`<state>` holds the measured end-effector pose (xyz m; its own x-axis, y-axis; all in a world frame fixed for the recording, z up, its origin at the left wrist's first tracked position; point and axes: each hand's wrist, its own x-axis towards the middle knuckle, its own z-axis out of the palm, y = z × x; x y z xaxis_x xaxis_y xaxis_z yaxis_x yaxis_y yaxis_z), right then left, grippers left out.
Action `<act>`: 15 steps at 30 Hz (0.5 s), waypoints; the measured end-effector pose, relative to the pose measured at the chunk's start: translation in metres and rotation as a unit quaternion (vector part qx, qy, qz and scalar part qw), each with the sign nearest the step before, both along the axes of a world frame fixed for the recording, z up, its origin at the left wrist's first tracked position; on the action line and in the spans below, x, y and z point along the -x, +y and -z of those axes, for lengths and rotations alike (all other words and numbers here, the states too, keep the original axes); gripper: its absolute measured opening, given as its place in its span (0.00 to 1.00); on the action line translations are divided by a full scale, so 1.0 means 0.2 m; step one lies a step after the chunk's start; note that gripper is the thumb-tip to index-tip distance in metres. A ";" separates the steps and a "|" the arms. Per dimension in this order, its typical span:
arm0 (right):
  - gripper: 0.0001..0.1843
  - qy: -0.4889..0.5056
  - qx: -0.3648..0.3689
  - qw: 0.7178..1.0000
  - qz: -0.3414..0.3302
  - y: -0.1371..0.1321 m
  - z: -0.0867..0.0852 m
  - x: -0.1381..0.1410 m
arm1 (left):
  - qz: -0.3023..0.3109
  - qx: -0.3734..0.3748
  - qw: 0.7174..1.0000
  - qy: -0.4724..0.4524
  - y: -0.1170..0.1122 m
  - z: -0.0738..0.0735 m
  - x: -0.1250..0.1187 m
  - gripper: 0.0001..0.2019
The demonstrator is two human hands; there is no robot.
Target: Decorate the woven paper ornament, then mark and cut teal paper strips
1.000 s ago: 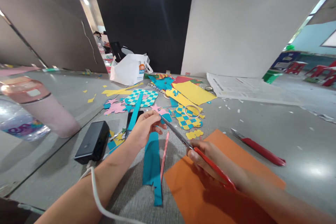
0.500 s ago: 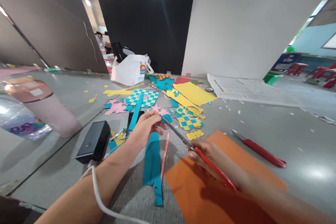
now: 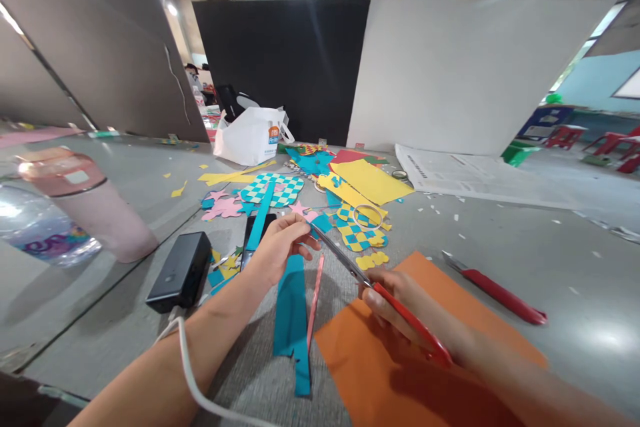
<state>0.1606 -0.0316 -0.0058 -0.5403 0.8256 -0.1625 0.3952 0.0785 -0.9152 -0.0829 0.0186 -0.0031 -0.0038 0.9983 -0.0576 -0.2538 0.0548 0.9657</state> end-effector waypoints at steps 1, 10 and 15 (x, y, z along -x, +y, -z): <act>0.28 0.005 0.002 1.000 -0.001 0.00 0.00 0.00 | -0.001 0.002 1.000 0.000 0.00 0.00 0.00 0.15; 0.34 0.050 0.049 0.997 -0.019 -0.01 -0.01 0.00 | 0.005 0.001 1.000 0.004 0.00 0.01 -0.01 0.13; 0.32 0.064 0.067 0.995 -0.033 -0.01 -0.01 0.00 | 0.013 -0.008 1.000 0.008 -0.01 0.02 -0.01 0.12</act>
